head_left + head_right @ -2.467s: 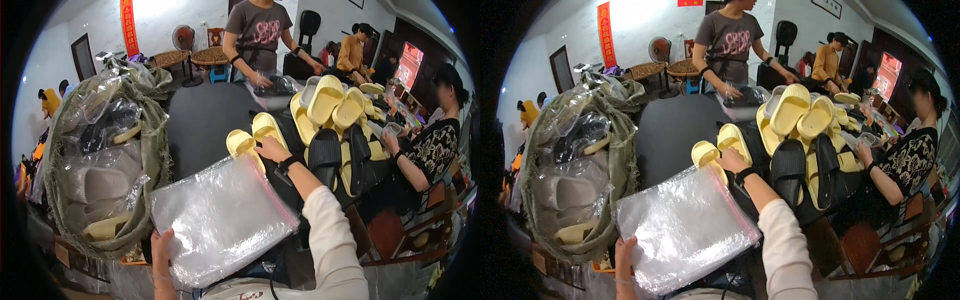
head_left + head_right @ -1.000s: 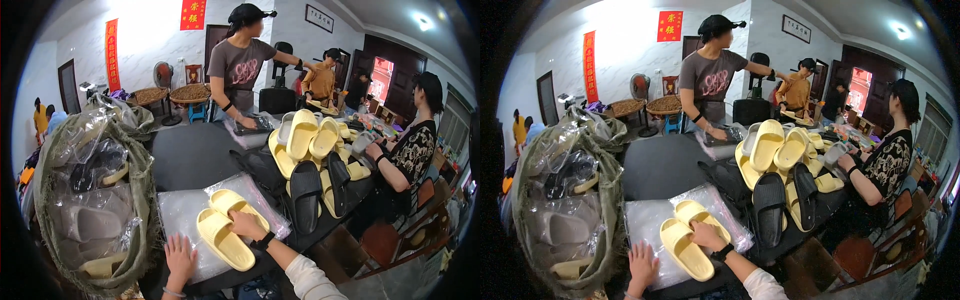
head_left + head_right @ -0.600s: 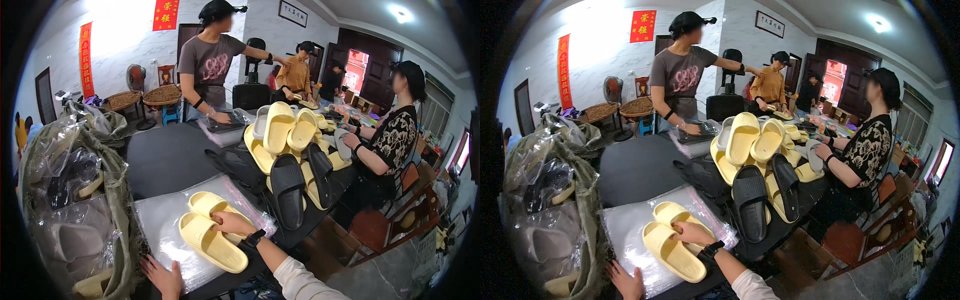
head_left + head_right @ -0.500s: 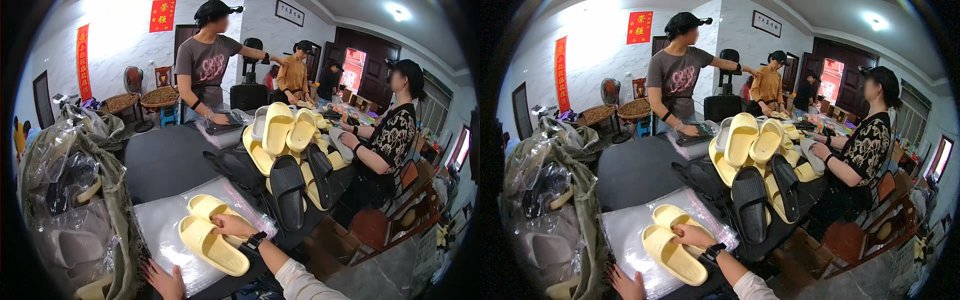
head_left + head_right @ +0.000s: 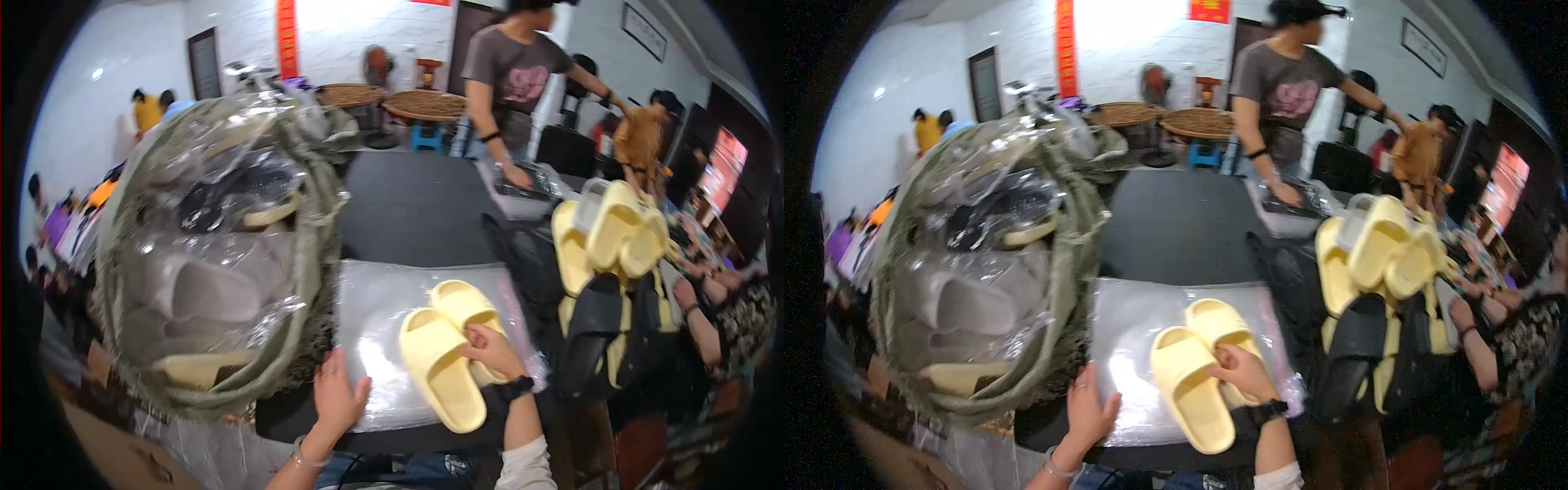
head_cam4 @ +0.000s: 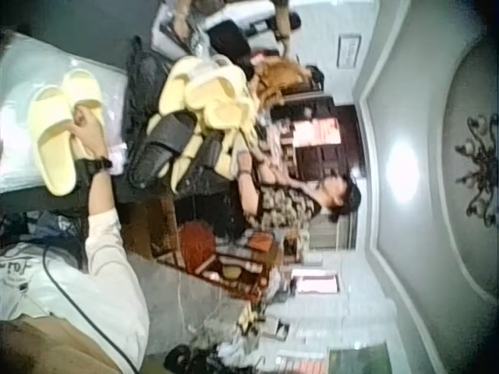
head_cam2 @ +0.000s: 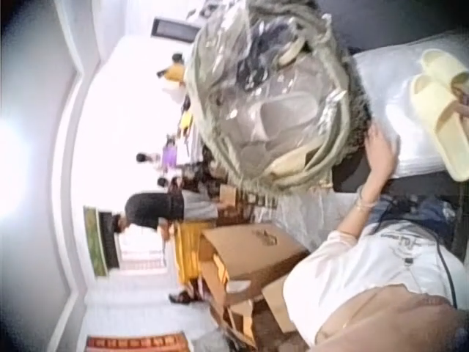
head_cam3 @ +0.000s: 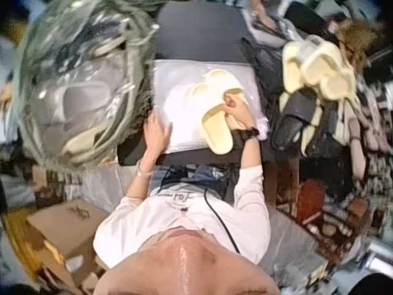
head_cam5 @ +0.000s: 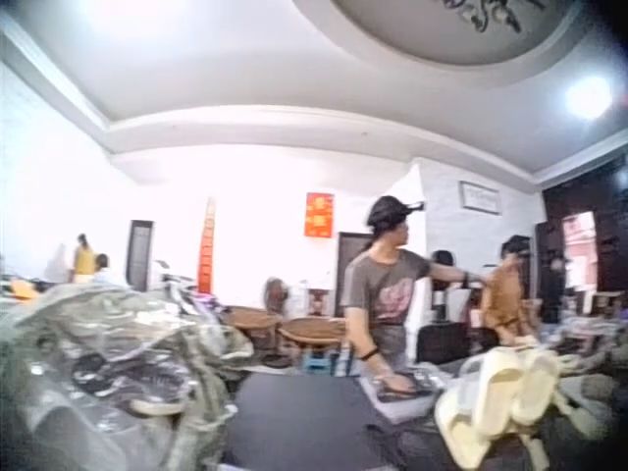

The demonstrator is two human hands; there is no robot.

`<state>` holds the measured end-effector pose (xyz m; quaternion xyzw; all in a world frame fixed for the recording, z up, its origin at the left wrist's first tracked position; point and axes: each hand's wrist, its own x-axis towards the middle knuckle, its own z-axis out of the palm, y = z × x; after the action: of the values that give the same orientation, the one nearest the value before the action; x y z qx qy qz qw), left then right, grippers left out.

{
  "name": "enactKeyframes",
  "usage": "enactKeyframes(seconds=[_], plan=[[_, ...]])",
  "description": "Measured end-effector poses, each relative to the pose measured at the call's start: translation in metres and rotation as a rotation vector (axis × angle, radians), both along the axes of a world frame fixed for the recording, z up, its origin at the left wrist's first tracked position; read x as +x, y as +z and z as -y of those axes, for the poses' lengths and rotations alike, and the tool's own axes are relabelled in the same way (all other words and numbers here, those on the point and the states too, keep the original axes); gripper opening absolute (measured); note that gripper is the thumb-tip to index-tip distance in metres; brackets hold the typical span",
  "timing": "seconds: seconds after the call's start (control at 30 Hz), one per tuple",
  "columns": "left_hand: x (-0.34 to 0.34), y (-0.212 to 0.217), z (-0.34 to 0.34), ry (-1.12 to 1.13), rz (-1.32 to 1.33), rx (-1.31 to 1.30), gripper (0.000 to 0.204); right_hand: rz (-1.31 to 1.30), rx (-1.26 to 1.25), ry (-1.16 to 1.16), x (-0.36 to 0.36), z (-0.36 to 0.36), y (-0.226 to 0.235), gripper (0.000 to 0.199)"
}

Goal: Packing pairs of sandals into clear plastic adhesive-seal bags at a production table.

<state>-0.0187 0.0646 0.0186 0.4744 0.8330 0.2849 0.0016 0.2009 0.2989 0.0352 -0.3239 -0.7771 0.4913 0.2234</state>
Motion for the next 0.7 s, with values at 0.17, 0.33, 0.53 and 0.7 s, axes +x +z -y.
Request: enactKeyframes(seconds=[0.17, 0.33, 0.53, 0.7], plan=[[-0.002, 0.0, 0.009, 0.0, -0.063, 0.077, 0.071, -0.079, -0.077, -0.004, -0.007, 0.007, -0.002, 0.053], [0.004, -0.003, 0.0, -0.022, -0.025, 0.027, 0.07, -0.106, -0.094, -0.011, 0.006, 0.002, 0.0, 0.051], [0.002, -0.006, 0.013, 0.048, 0.004, 0.019, 0.072, -0.098, -0.016, 0.031, -0.005, 0.002, -0.008, 0.053], [0.005, -0.008, 0.007, 0.021, 0.019, 0.01, 0.073, -0.087, -0.062, 0.042, 0.004, 0.003, -0.002, 0.057]])
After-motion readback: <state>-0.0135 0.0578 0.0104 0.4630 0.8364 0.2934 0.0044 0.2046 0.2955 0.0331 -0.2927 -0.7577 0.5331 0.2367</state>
